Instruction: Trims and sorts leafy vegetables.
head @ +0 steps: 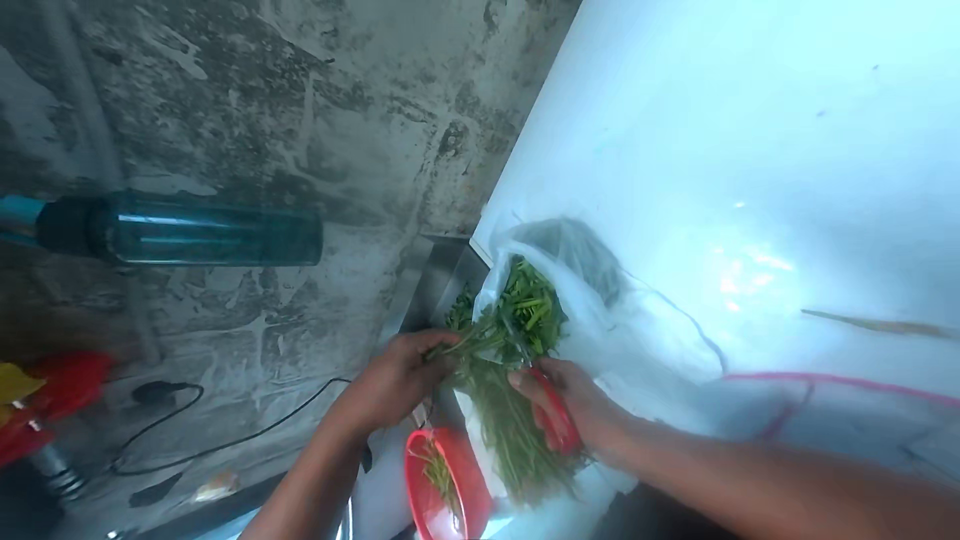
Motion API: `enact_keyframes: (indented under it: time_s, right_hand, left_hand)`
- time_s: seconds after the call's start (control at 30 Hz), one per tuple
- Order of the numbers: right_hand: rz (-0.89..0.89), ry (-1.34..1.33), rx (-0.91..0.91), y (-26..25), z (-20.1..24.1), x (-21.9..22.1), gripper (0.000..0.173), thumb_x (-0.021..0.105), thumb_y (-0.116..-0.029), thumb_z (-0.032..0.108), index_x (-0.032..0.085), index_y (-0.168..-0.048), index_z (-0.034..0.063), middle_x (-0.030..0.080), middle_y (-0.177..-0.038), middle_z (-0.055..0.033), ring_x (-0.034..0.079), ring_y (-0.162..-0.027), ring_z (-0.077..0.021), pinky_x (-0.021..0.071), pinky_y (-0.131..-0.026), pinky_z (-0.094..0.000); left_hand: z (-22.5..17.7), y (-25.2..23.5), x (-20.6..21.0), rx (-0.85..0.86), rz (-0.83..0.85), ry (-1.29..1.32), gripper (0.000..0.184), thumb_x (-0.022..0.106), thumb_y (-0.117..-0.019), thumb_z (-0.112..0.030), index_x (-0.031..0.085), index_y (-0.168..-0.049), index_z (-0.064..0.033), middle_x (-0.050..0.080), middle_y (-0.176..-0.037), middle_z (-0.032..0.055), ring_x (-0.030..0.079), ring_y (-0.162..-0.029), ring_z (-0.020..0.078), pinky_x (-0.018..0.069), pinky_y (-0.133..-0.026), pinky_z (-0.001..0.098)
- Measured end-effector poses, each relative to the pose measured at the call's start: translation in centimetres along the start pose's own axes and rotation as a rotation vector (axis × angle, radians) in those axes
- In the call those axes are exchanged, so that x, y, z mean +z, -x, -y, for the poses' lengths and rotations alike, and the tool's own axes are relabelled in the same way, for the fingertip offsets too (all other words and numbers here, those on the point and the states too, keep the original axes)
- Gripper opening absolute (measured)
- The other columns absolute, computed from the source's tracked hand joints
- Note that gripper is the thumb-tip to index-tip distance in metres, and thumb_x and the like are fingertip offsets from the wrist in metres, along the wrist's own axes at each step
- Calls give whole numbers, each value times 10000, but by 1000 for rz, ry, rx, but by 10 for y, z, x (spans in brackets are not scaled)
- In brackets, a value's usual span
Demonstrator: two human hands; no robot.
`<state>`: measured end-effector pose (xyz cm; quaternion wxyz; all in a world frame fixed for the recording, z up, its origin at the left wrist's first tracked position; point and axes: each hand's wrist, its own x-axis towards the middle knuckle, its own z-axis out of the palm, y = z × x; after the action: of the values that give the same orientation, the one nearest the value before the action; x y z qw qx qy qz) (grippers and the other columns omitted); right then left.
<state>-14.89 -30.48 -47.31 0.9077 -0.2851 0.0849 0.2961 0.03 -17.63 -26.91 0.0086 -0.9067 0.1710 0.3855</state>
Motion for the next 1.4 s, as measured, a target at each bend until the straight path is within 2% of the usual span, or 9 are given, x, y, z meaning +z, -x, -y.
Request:
enact_keyframes:
  time_s: [0.17, 0.37, 0.5, 0.67, 0.83, 0.93, 1.03, 1.2, 1.4]
  right_hand:
    - [225, 22, -6, 12, -26, 1, 610, 612, -931, 628, 473, -1285, 151, 580, -872, -7, 602, -714, -122, 533, -640, -303]
    - [296, 147, -58, 16, -4, 9, 800, 640, -896, 635, 366, -1448, 125, 573, -1106, -35, 617, -920, -103, 547, -795, -309]
    - [220, 104, -64, 6, 7, 7, 669, 640, -920, 588, 439, -1365, 131, 584, -999, -12, 614, -816, -96, 547, -736, -288]
    - [59, 159, -121, 2, 2, -3, 486, 626, -953, 562, 591, -1216, 155, 591, -832, -5, 589, -651, -110, 528, -605, -278]
    - [-19, 179, -92, 2, 5, -4, 456, 631, -966, 527, 597, -1221, 151, 601, -834, -10, 595, -647, -114, 534, -606, -281]
    - [-56, 190, -103, 2, 6, -5, 438, 632, -971, 514, 605, -1204, 144, 610, -859, -15, 603, -670, -110, 536, -626, -274]
    - [-62, 213, -93, 2, 8, -6, 415, 634, -972, 508, 621, -1178, 148, 607, -819, -8, 592, -641, -111, 527, -611, -279]
    - [-108, 224, -49, 4, 6, -5, 378, 634, -982, 488, 642, -1118, 135, 623, -743, -18, 616, -567, -138, 555, -550, -303]
    - [94, 177, -17, 9, -10, 0, 690, 609, -929, 631, 434, -1386, 146, 571, -992, -41, 597, -767, -131, 540, -686, -332]
  left_hand:
    - [-4, 3, 1, 67, -135, 120, 212, 638, -996, -167, 662, -1202, -210, 712, -959, -17, 673, -764, 121, 587, -677, 303]
    - [-22, -7, 20, -16, 10, 49, 218, 616, -1017, -210, 590, -1233, -187, 663, -888, -4, 627, -704, 118, 552, -640, 326]
    - [-29, -15, 26, -31, 133, 56, 240, 589, -1029, -226, 558, -1263, -178, 664, -936, 10, 651, -787, 122, 569, -725, 351]
    - [-30, -20, 26, -47, 74, 84, 430, 630, -1011, -204, 462, -1407, -193, 694, -941, -15, 662, -781, 106, 573, -711, 323]
    - [-31, -23, 33, -163, 64, 86, 503, 565, -1026, -480, 514, -1454, -222, 706, -1062, 30, 690, -905, 138, 587, -833, 391]
    - [-28, -23, 31, -154, 86, 211, 373, 423, -1095, -390, 642, -1272, -145, 688, -908, 40, 661, -734, 133, 577, -668, 316]
    - [-22, -26, 29, -141, 123, 292, 318, 444, -1098, -274, 712, -1074, -105, 608, -735, 27, 538, -574, 106, 474, -537, 258]
    - [-15, -31, 30, -149, 53, 206, 315, 451, -1099, -266, 719, -1077, -103, 597, -708, 26, 536, -572, 115, 467, -542, 282]
    - [-12, -31, 36, -167, -207, 452, 283, 497, -1088, -248, 711, -1060, -64, 554, -666, 59, 477, -520, 128, 423, -485, 278]
